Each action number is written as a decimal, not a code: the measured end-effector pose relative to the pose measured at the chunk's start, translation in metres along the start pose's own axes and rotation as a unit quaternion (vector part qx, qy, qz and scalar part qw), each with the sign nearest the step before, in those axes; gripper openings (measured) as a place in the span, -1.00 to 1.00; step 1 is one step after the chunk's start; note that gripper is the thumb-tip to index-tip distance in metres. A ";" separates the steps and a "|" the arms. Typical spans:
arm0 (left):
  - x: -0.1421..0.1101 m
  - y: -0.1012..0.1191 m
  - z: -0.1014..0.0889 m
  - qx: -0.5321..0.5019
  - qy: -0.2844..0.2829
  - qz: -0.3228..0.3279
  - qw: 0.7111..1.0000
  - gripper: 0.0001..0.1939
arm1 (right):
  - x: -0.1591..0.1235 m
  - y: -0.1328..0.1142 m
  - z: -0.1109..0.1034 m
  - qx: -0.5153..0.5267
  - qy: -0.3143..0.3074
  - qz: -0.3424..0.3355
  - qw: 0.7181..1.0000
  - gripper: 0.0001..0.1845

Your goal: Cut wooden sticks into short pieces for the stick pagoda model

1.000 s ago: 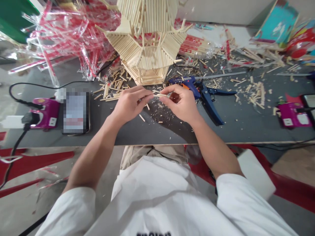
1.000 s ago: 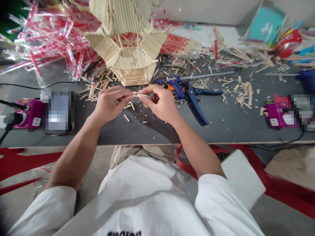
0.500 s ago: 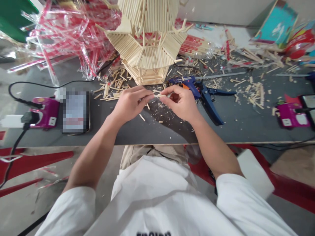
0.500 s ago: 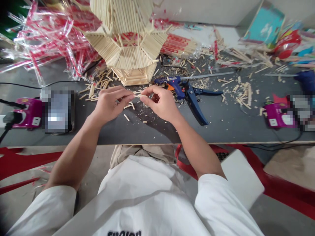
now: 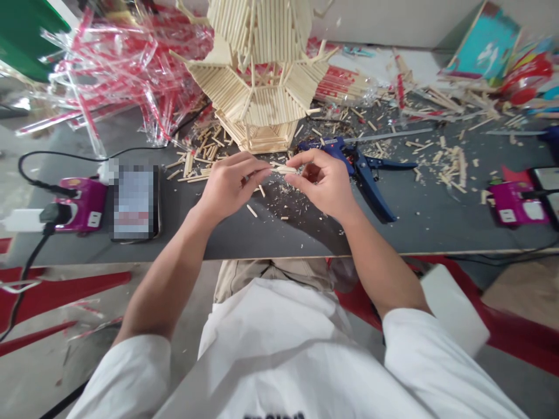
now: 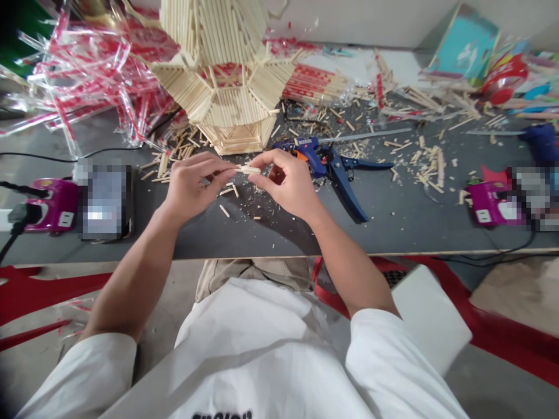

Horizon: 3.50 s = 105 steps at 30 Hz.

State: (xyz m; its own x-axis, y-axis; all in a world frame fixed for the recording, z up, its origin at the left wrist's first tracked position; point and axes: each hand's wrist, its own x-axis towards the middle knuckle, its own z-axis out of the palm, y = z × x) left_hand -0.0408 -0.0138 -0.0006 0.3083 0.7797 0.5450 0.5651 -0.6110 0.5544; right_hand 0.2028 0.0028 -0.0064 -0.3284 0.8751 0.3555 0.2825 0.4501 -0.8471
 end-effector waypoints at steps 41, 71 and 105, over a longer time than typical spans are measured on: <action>0.000 0.004 0.001 0.003 0.001 0.009 1.000 -0.77 | 0.000 0.002 0.001 -0.134 0.040 -0.178 0.974 -0.85; -0.001 0.003 0.000 0.021 0.012 0.036 0.999 -0.80 | -0.001 0.003 0.001 -0.149 0.058 -0.227 0.961 -0.91; 0.000 0.005 0.000 0.009 0.029 0.024 0.999 -0.75 | -0.001 -0.004 -0.001 -0.105 0.034 -0.158 0.981 -0.80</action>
State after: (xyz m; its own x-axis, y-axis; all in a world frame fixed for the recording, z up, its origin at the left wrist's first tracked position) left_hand -0.0380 -0.0167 0.0028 0.2907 0.7398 0.6068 0.5652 -0.6445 0.5150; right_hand 0.2032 0.0003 -0.0033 -0.3710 0.6932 0.6178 0.3575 0.7207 -0.5940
